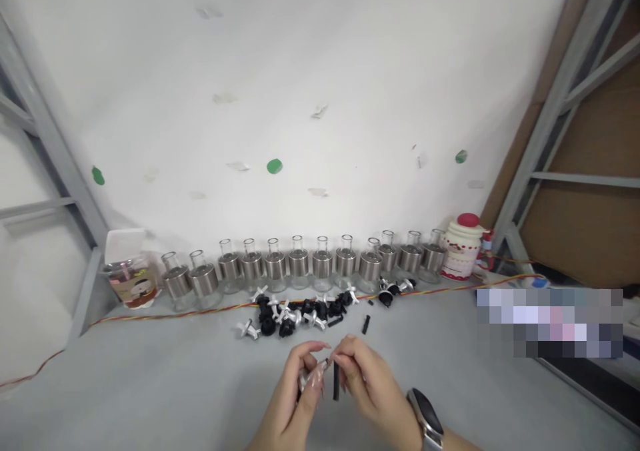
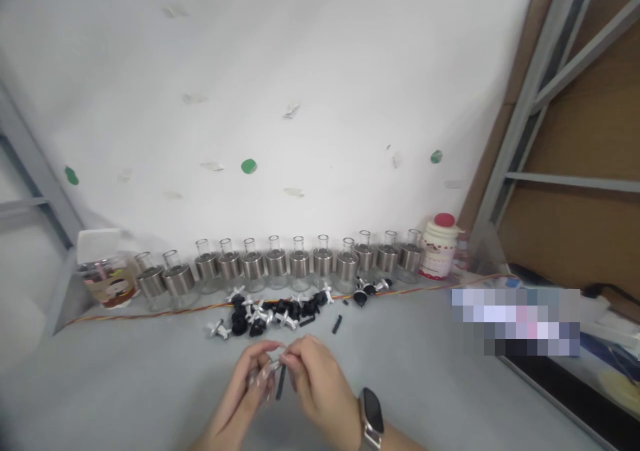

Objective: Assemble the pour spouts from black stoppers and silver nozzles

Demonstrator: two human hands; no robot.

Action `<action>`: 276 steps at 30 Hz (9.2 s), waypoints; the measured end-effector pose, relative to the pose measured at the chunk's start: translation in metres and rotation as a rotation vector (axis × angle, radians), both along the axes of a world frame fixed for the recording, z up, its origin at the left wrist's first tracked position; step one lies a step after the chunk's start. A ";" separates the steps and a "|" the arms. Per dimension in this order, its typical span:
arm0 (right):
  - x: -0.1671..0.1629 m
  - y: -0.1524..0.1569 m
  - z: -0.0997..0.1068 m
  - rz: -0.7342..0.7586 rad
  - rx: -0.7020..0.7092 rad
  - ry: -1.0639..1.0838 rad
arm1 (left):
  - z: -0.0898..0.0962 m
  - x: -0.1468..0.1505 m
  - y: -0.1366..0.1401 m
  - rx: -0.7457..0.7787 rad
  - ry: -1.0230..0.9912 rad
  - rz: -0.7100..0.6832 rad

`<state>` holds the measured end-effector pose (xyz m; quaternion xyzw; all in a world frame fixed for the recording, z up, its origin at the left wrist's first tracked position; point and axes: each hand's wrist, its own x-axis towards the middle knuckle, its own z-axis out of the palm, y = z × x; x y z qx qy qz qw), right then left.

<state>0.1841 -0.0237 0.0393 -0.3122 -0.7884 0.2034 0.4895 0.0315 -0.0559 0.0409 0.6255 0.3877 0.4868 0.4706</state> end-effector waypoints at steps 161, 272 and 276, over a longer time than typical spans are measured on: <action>-0.005 -0.002 0.011 0.147 -0.246 -0.135 | 0.002 0.008 0.014 -0.457 -0.234 0.192; 0.014 0.067 -0.019 -0.109 -0.468 0.014 | -0.016 -0.017 0.047 0.065 0.437 0.149; 0.014 0.066 -0.018 -0.027 -0.514 0.056 | -0.016 -0.016 0.050 -0.090 0.139 0.150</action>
